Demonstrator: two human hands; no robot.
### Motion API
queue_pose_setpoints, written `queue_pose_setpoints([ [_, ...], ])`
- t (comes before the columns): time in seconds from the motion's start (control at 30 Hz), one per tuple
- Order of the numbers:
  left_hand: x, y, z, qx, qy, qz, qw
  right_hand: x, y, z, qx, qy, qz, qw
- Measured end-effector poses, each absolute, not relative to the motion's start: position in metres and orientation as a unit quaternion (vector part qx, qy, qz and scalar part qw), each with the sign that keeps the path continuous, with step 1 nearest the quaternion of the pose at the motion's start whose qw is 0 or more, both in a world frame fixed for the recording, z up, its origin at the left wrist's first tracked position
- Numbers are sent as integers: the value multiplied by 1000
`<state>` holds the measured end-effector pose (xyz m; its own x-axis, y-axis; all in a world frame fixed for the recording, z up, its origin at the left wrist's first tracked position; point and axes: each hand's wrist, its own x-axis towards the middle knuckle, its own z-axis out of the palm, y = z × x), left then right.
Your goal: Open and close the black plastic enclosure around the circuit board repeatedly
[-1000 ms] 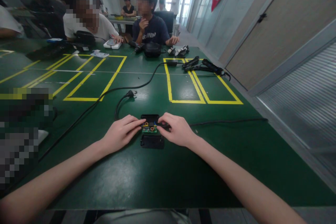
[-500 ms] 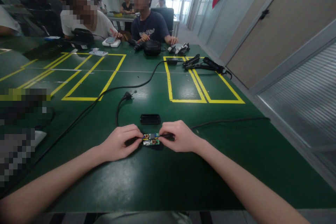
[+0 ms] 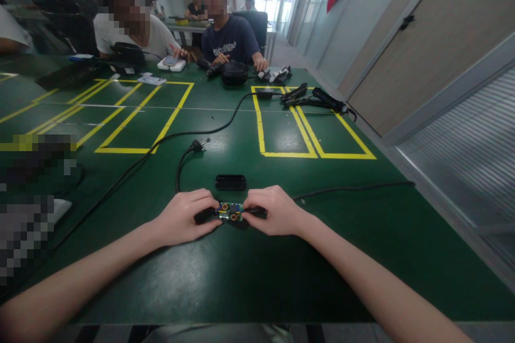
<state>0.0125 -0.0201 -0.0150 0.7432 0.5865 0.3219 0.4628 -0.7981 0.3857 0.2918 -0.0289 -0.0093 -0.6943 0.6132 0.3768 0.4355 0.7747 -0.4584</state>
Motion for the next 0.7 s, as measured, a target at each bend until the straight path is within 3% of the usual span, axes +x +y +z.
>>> queue_pose_setpoints([
  [0.7, 9, -18, -10, 899, 274, 257, 226, 290, -28, -11, -306, -903, 171, 248],
])
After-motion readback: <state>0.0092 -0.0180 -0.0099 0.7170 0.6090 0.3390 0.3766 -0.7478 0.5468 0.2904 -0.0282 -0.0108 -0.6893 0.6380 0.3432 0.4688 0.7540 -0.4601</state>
